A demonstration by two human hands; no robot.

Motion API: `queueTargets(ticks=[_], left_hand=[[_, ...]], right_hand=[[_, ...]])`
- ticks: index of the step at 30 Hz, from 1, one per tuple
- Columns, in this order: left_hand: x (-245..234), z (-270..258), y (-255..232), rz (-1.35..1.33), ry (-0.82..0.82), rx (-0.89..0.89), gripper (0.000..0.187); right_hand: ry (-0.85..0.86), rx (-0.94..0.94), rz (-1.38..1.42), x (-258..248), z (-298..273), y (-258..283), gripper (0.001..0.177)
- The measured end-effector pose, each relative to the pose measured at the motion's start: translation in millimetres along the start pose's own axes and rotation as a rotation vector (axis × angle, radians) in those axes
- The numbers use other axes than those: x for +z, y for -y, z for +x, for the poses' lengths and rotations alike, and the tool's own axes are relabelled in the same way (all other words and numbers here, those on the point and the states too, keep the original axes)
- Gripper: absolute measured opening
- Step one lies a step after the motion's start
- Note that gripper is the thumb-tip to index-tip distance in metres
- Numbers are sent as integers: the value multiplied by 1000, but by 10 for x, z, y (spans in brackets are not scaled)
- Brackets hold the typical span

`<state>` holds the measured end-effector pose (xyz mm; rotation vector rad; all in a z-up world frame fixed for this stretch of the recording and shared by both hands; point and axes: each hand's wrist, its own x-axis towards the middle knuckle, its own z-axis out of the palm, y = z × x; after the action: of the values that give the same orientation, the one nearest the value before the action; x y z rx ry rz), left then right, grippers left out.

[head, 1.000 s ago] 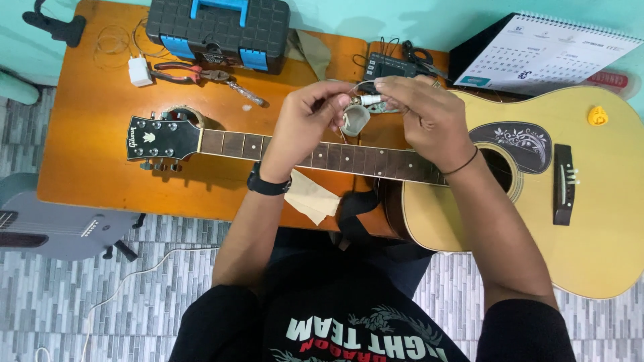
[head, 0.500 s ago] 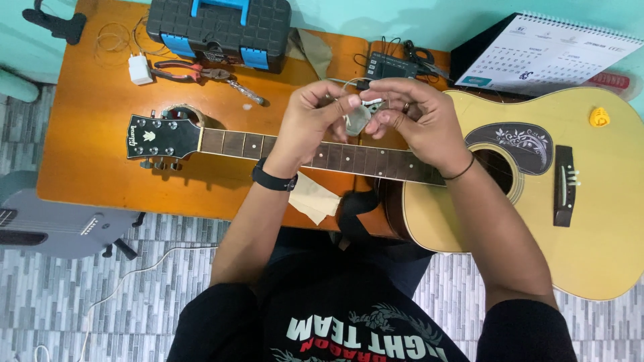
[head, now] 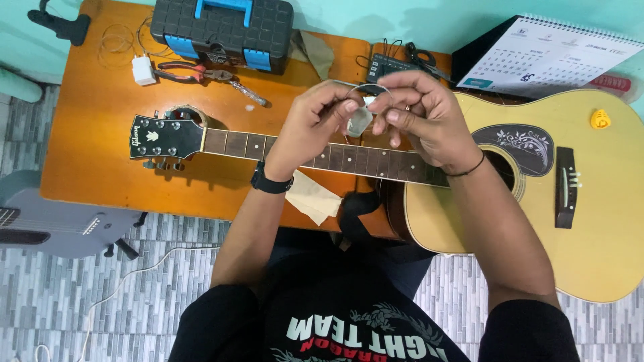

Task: The person replaces the strings on an acoustic guitar. They remove old strings from the bridge and headstock, then thread new strings through the bridge, tie knots, and wind them onto the tuning pegs.

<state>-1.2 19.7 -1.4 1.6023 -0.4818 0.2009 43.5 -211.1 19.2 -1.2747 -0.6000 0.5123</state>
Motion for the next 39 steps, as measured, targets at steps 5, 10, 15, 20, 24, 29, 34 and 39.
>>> queueTargets(ticks=[5, 10, 15, 20, 24, 29, 34, 39], left_hand=[[5, -23, 10, 91, -166, -43, 15], [35, -36, -54, 132, -287, -24, 15], [116, -25, -78, 216, -323, 157, 15], [108, -13, -105, 278, -350, 177, 13], [79, -8, -118, 288, -371, 127, 13], [69, -16, -146, 250, -370, 42, 10], [-36, -46, -100, 205, -467, -3, 6], [-247, -157, -19, -123, -546, -218, 8]], right_hand=[[-28, -41, -392, 97, 63, 39, 28], [-57, -84, -499, 140, 70, 40, 34], [-144, -113, -550, 111, 132, -114, 20], [-162, -160, -421, 180, 178, -123, 31], [-190, 47, -622, 222, 190, -19, 43], [-71, 66, -748, 223, 213, 57, 22], [3, -206, -837, 268, 290, 20, 18], [125, -282, -611, 352, 434, -109, 10]])
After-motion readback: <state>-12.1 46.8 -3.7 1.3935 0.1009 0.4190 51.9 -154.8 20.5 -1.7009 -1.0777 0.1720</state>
